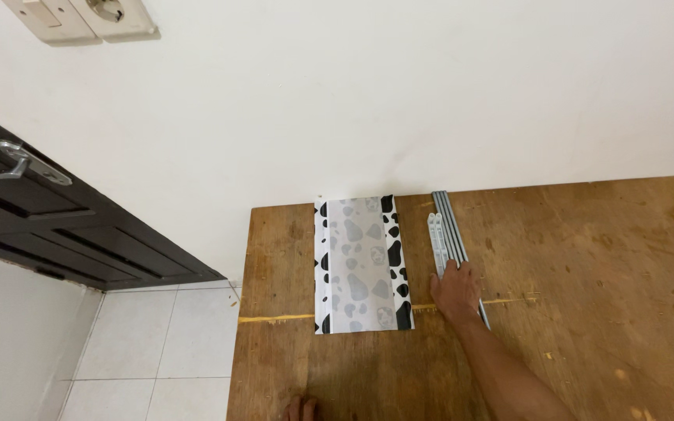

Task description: The person disassembles a four-tiered fabric shoe rack by removing the top shelf and separating the metal frame from the fabric. They then reassemble the rack by inserting metal poles into the fabric sleeves and reattaching the shelf.

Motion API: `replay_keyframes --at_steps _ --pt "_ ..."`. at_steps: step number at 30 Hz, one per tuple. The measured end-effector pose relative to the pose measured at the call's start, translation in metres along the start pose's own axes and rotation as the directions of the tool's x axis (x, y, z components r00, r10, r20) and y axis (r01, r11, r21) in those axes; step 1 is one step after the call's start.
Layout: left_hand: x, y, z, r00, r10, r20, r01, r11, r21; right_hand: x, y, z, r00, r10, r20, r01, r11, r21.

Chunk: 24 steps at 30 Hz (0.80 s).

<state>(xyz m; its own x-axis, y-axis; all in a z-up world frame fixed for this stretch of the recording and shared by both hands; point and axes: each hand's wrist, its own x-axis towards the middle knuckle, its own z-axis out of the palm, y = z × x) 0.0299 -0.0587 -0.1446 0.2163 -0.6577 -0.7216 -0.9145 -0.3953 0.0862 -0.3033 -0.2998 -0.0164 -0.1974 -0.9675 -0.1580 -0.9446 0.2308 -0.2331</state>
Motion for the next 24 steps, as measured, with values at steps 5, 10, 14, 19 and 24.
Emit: replay_keyframes --at_steps 5,10,14,19,24 --pt "-0.001 0.001 0.001 1.000 0.005 -0.006 -0.005 1.000 0.001 -0.017 0.008 -0.005 0.993 0.018 -0.113 -0.014 0.999 0.038" --pt "-0.004 0.002 -0.001 1.000 0.008 -0.010 -0.008 1.000 0.006 -0.022 0.019 0.001 0.987 0.151 0.060 -0.157 0.981 0.111" --pt "-0.009 0.003 -0.001 1.000 0.007 -0.014 -0.007 1.000 0.005 -0.020 0.026 0.011 0.994 0.105 0.010 -0.105 0.987 0.121" --pt "-0.010 0.002 -0.004 0.999 0.012 -0.029 -0.012 1.000 0.002 -0.016 0.029 0.011 0.993 0.110 0.050 -0.115 0.986 0.117" --pt "-0.011 -0.001 -0.003 0.998 0.031 -0.051 -0.032 0.999 -0.004 -0.020 0.028 0.001 0.993 0.094 0.077 -0.101 0.992 0.079"
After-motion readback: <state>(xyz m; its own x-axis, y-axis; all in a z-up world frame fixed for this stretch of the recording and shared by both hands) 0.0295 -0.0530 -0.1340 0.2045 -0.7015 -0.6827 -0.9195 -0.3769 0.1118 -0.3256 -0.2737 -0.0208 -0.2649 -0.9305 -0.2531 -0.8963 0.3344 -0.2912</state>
